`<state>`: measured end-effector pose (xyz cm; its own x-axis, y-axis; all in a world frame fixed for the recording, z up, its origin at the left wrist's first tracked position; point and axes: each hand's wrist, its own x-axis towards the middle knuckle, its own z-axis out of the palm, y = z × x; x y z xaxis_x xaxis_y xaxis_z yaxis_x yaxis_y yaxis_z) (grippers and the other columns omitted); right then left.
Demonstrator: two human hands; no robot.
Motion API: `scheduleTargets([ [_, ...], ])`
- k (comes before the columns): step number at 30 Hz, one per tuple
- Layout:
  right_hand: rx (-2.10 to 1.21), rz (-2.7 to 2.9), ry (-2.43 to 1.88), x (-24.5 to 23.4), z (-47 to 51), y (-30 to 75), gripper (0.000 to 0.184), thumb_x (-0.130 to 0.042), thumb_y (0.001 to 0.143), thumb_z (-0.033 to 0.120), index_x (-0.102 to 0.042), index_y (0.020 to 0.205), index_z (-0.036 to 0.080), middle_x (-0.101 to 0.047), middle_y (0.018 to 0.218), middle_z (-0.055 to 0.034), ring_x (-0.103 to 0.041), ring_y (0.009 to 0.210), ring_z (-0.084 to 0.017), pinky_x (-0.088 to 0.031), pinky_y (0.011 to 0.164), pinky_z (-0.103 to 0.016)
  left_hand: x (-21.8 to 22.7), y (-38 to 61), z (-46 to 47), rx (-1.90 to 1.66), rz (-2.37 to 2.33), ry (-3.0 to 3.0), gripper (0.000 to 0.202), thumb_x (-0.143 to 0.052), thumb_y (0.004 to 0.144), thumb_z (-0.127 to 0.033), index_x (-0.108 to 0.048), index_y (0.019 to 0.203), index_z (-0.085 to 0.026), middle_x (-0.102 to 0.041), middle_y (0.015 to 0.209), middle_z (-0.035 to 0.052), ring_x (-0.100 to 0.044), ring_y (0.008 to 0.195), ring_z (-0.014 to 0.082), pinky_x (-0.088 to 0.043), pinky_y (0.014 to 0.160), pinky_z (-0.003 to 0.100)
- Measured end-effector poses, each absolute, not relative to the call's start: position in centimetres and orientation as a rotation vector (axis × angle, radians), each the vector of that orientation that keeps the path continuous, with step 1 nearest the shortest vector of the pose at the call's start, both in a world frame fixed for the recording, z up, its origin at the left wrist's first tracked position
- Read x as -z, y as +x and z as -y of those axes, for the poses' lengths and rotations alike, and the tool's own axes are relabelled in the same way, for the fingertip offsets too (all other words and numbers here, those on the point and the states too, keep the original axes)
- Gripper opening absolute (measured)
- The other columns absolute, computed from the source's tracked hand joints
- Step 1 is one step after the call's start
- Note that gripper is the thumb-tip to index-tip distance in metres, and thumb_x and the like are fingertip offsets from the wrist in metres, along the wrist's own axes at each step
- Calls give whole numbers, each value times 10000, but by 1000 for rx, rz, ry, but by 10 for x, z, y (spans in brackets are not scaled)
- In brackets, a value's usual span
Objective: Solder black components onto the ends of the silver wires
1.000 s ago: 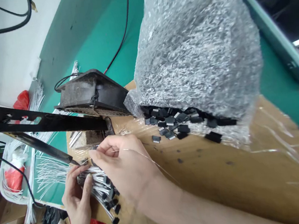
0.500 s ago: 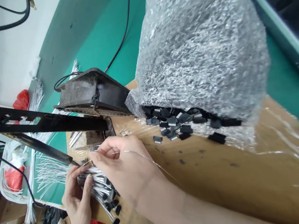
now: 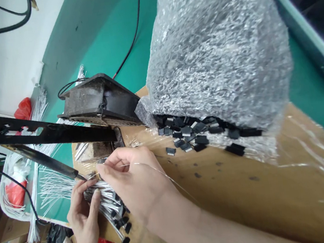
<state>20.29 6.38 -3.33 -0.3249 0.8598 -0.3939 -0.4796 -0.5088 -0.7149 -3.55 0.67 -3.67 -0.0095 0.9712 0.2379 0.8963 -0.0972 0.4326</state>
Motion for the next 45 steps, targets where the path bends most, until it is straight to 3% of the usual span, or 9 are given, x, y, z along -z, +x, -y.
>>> scheduleTargets([
  [15,-1983,502,-1011,26,-68,200,239,-734,854,161,-667,625,176,-531,537,66,-449,539,-82,-369,520,-203,38,-36,-7,-731,-1987,2100,156,-706,963,-299,-742,1108,-255,-689,1226,57,-618,1253,276,-447,1100,404],
  [25,-1887,645,-1061,32,-65,201,189,-725,834,230,-653,664,191,-582,591,42,-510,565,-109,-413,543,-222,39,-36,-7,-741,-2002,2100,161,-715,952,-305,-745,1099,-247,-695,1227,64,-636,1237,283,-457,1096,412],
  [29,-1684,921,-1149,31,-58,209,253,-631,913,265,-589,669,213,-508,570,57,-485,541,-109,-376,517,-229,41,-37,-7,-774,-1982,2089,172,-726,947,-301,-743,1108,-244,-699,1253,79,-637,1252,287,-459,1098,411],
  [31,-1429,1118,-1190,28,-52,217,243,-587,962,265,-578,722,229,-522,589,59,-499,535,-111,-383,529,-237,43,-38,-7,-786,-1974,2080,177,-728,945,-307,-747,1108,-241,-703,1263,86,-639,1252,293,-461,1094,414],
  [34,-1007,1328,-1265,22,-39,229,112,-543,1010,224,-640,956,240,-661,729,20,-614,614,-139,-459,626,-253,45,-38,-7,-809,-1937,2077,165,-722,949,-299,-747,1101,-240,-709,1251,86,-647,1238,290,-472,1071,406],
  [36,-854,1372,-1293,20,-27,234,170,-508,1025,196,-656,960,252,-709,815,-13,-668,697,-168,-491,701,-275,47,-37,-8,-842,-1907,2084,157,-720,951,-289,-743,1099,-238,-711,1233,86,-654,1221,284,-478,1053,402],
  [39,-875,1199,-1345,23,-6,237,348,-416,1092,288,-687,875,278,-679,789,-19,-644,710,-202,-493,731,-318,48,-36,-8,-885,-1873,2070,145,-716,959,-284,-737,1094,-235,-710,1222,90,-654,1212,278,-479,1037,401],
  [41,-960,1024,-1401,26,8,237,377,-374,1118,372,-724,994,312,-683,829,-18,-618,706,-218,-493,728,-342,49,-36,-8,-901,-1862,2052,137,-714,962,-287,-736,1086,-233,-710,1221,92,-651,1215,279,-480,1027,402],
  [45,-1006,787,-1641,28,26,230,215,-383,1106,417,-572,1195,368,-679,893,-10,-577,722,-243,-431,714,-380,50,-34,-8,-940,-1854,2023,134,-725,955,-290,-738,1073,-228,-711,1212,89,-655,1201,277,-477,1027,398],
])
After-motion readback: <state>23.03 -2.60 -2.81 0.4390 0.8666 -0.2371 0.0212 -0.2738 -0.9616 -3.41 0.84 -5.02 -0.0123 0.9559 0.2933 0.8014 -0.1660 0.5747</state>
